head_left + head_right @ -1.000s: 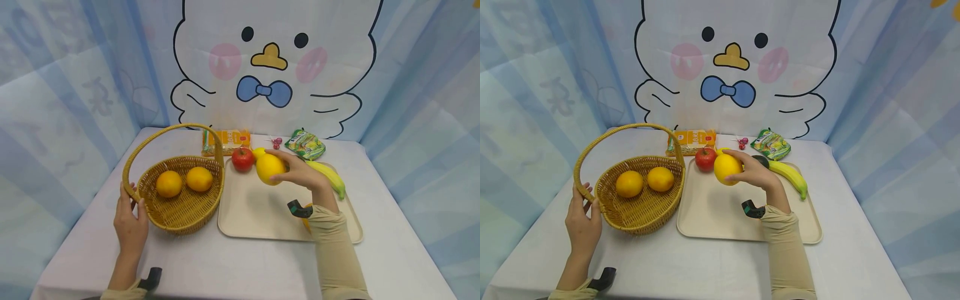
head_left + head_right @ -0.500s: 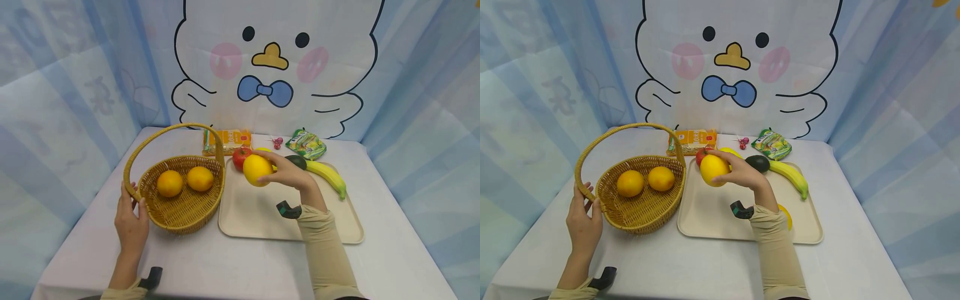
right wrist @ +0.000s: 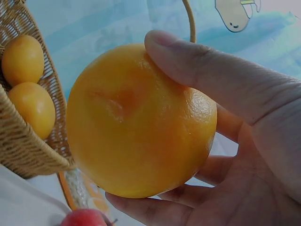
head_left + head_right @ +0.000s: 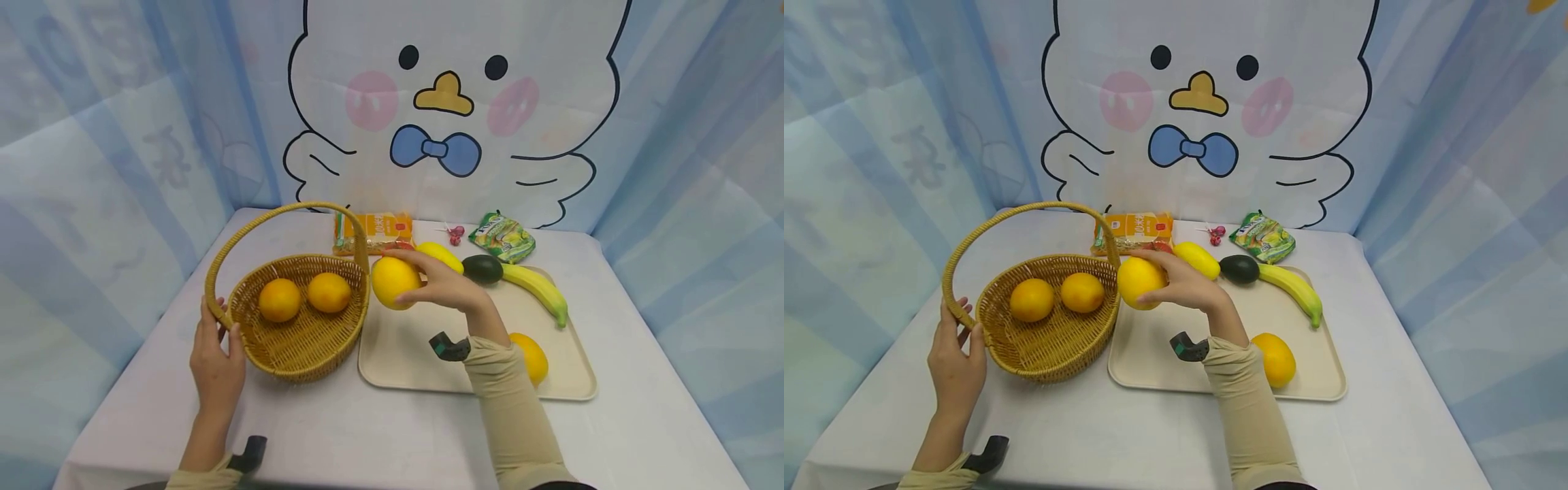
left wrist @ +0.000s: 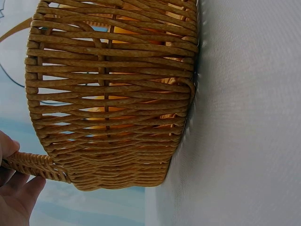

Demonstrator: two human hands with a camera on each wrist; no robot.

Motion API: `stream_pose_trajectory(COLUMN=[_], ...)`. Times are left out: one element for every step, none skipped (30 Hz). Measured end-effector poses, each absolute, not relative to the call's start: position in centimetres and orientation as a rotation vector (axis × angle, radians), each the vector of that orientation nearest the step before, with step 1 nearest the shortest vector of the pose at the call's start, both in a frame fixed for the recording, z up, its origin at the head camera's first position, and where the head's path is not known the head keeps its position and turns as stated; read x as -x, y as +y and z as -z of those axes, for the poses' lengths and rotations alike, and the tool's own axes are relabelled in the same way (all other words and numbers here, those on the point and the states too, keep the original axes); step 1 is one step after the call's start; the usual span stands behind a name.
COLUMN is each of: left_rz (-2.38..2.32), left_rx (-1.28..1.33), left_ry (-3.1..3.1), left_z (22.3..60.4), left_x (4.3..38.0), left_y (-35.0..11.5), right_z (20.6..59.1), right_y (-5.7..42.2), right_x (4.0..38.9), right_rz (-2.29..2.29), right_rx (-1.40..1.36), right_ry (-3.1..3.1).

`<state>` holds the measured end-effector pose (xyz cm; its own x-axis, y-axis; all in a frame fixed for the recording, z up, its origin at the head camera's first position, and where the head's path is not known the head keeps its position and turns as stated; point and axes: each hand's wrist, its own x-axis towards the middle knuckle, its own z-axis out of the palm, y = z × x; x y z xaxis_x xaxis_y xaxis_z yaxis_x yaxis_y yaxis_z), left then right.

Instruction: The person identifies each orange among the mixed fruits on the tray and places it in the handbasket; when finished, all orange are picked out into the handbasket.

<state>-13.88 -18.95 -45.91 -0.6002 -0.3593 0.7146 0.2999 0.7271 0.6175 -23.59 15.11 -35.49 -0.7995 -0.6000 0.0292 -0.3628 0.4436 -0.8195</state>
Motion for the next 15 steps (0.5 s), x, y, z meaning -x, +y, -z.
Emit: stream_pose_trajectory(left_rz=[0.916,0.918,0.917,0.915,0.912,0.910,0.906,0.902,0.898,0.896,0.895,0.894,0.894,0.897,0.900], left_rx=[-0.047,-0.047,-0.048,-0.051,-0.056,-0.057,-0.058,-0.058,-0.060,-0.061,-0.062,-0.060,-0.061,-0.057,-0.055], left_ry=[-2.018,-2.018,-2.021,-2.025,-2.032,-2.036,-2.042,-2.045,-2.048,-2.049,-2.050,-2.048,-2.048,-2.042,-2.035], left_z=[45.9,45.9,45.9,45.9,45.9,45.9,45.9,45.9,45.9,45.9,46.0,46.0,46.1,46.1,46.2], left_x=[13.9,13.8,13.8,13.8,13.8,13.8,13.8,13.8,13.8,13.8,13.8,13.9,13.9,14.0,14.0], left_y=[-19.0,-18.9,-18.9,-18.9,-18.9,-18.9,-18.9,-18.9,-19.0,-19.0,-19.0,-19.0,-19.1,-19.1,-19.1], right_z=[35.5,35.5,35.4,35.5,35.5,35.5,35.6,35.7,35.8,35.9,36.0,36.1,36.2,36.3,36.4], right_y=[14.8,14.5,14.2,13.9,13.6,13.3,12.9,12.6,12.2,11.9,11.5,11.1,10.7,10.3,9.9], right_x=[23.6,23.6,23.5,23.5,23.5,23.5,23.5,23.5,23.6,23.6,23.6,23.6,23.6,23.5,23.5], right_rz=[1.283,1.276,1.270,1.260,1.255,1.251,1.246,1.241,1.236,1.227,1.225,1.221,1.217,1.214,1.214], right_rx=[0.850,0.853,0.860,0.863,0.868,0.875,0.885,0.900,0.913,0.926,0.944,0.953,0.959,0.965,0.966], right_ry=[2.425,2.425,2.424,2.428,2.428,2.427,2.427,2.426,2.427,2.428,2.420,2.414,2.407,2.398,2.389])
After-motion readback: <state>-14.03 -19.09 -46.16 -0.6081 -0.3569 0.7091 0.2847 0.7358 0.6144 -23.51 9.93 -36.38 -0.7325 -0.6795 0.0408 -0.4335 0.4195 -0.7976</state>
